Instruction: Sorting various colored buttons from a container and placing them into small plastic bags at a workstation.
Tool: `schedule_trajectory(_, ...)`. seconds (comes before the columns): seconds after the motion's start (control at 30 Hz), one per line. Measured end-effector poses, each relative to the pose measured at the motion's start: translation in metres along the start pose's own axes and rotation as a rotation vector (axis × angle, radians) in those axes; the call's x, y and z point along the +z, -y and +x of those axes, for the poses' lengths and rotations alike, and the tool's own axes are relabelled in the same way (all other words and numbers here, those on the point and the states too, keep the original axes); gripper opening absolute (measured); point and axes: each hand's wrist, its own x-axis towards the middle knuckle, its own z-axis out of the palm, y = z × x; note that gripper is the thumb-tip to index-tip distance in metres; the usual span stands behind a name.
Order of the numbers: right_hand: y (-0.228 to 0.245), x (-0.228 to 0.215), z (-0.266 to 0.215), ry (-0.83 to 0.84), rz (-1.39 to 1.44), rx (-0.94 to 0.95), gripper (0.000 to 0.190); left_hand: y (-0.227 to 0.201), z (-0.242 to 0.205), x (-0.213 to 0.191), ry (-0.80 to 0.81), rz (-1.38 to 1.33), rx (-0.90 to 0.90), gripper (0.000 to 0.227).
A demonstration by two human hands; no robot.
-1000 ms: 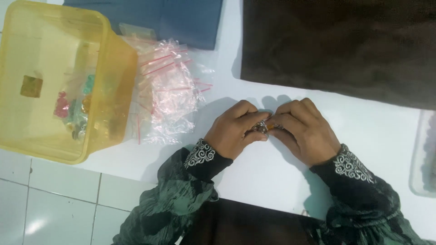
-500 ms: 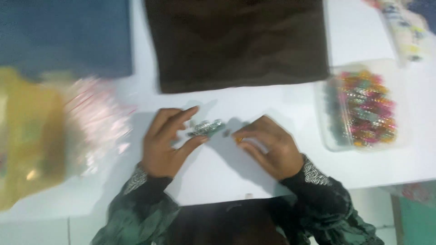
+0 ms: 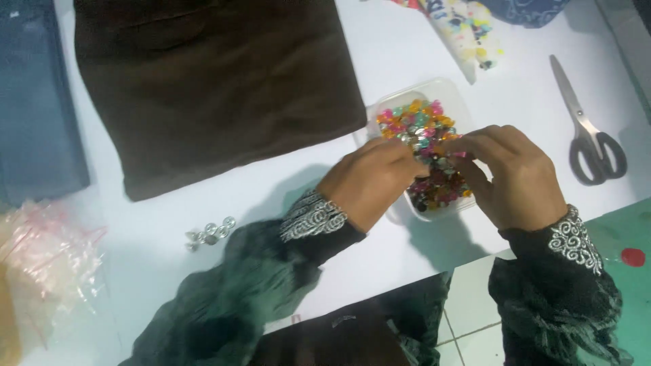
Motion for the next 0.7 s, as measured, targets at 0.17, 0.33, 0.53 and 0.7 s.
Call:
schedule_trajectory(0.17,-0.020,0.019,-0.006,0.111,0.036,-0.067,0.023,0.029,0.060,0.079,0.139,0.265,-0.113,0.009)
schedule_trajectory(0.33,-0.029,0.036,-0.010,0.138,-0.072,-0.120,0.025,0.052,0.079,0.101,0.177,0.364,-0.220,0.006)
schedule_trajectory(0.53,-0.038,0.040,-0.013,0.196,-0.043,-0.068,0.017,0.063,0.074,0.080,0.306,0.201,-0.196,0.010)
schedule_trajectory(0.7,-0.040,0.022,-0.012,0.150,0.322,0.087,0.022,0.132,0.043,0.143,0.320,-0.224,-0.509,0.048)
